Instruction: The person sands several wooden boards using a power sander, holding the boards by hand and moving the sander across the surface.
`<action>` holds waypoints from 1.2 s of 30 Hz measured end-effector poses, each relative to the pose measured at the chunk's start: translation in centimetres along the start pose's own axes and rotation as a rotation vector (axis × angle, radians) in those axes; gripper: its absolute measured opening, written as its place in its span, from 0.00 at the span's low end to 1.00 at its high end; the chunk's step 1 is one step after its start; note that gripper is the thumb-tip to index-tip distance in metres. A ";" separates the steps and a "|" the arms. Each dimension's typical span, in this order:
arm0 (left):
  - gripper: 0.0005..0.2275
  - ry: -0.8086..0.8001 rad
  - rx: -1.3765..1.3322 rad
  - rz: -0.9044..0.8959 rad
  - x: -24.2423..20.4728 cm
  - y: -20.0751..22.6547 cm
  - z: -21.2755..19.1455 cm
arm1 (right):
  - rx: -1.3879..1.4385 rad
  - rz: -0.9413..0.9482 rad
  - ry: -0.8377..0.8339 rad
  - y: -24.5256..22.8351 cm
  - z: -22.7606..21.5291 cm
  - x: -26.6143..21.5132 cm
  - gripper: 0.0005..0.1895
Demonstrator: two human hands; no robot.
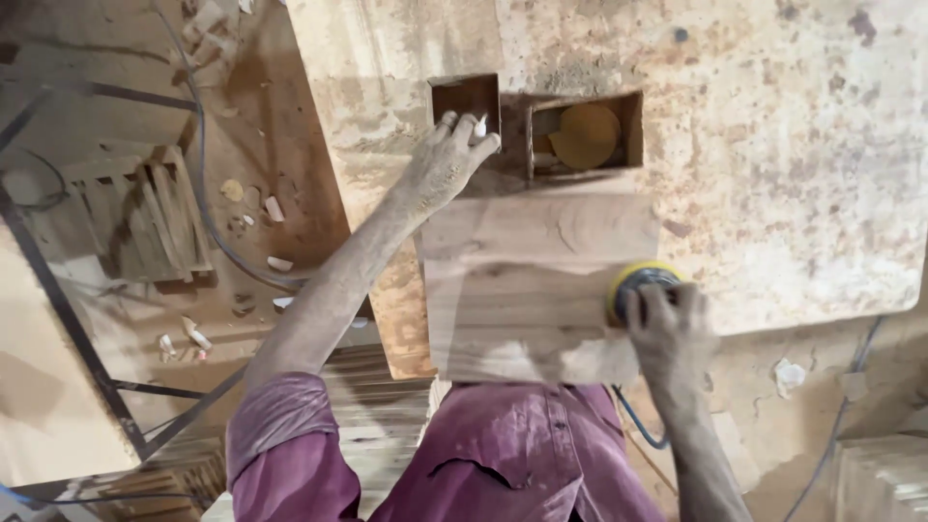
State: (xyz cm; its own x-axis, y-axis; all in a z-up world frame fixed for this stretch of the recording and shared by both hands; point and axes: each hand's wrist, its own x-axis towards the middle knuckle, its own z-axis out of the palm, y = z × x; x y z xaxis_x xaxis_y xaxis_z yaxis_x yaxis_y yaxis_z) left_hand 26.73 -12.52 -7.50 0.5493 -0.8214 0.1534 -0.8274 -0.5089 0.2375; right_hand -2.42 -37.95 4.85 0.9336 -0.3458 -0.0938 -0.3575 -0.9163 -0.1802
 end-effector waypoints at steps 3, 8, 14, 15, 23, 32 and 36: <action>0.17 -0.012 -0.089 -0.080 -0.9 3.7 -3.2 | 0.090 -0.060 0.034 -1.8 0.5 -3.2 0.10; 0.12 0.085 -0.362 -0.255 -2.2 10.9 -4.1 | 0.087 0.023 -0.083 -1.9 0.6 -8.2 0.17; 0.15 0.035 -0.628 -0.318 -4.2 18.5 -2.0 | 0.138 0.077 -0.050 -1.4 0.2 -11.8 0.24; 0.12 -0.017 -0.579 -0.317 -5.2 20.1 -1.7 | 0.137 0.069 -0.062 -1.3 0.2 -12.6 0.23; 0.12 -0.069 -0.854 -0.469 -8.9 29.2 -1.1 | 0.308 0.261 0.078 -0.9 0.7 -19.8 0.36; 0.10 -0.085 -0.785 -0.335 -9.4 32.6 1.0 | 0.284 0.476 0.196 4.5 0.4 -26.4 0.39; 0.09 -0.072 -0.750 -0.289 -10.1 33.6 2.3 | 0.294 0.537 0.207 5.1 0.1 -27.8 0.38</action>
State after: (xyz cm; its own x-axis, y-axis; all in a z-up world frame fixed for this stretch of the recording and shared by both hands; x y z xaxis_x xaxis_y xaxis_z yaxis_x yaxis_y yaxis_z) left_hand -6.85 -21.92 -3.29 0.6996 -0.7112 -0.0684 -0.3412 -0.4167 0.8426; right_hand -30.23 -33.01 6.42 0.5978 -0.7994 -0.0599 -0.7402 -0.5218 -0.4241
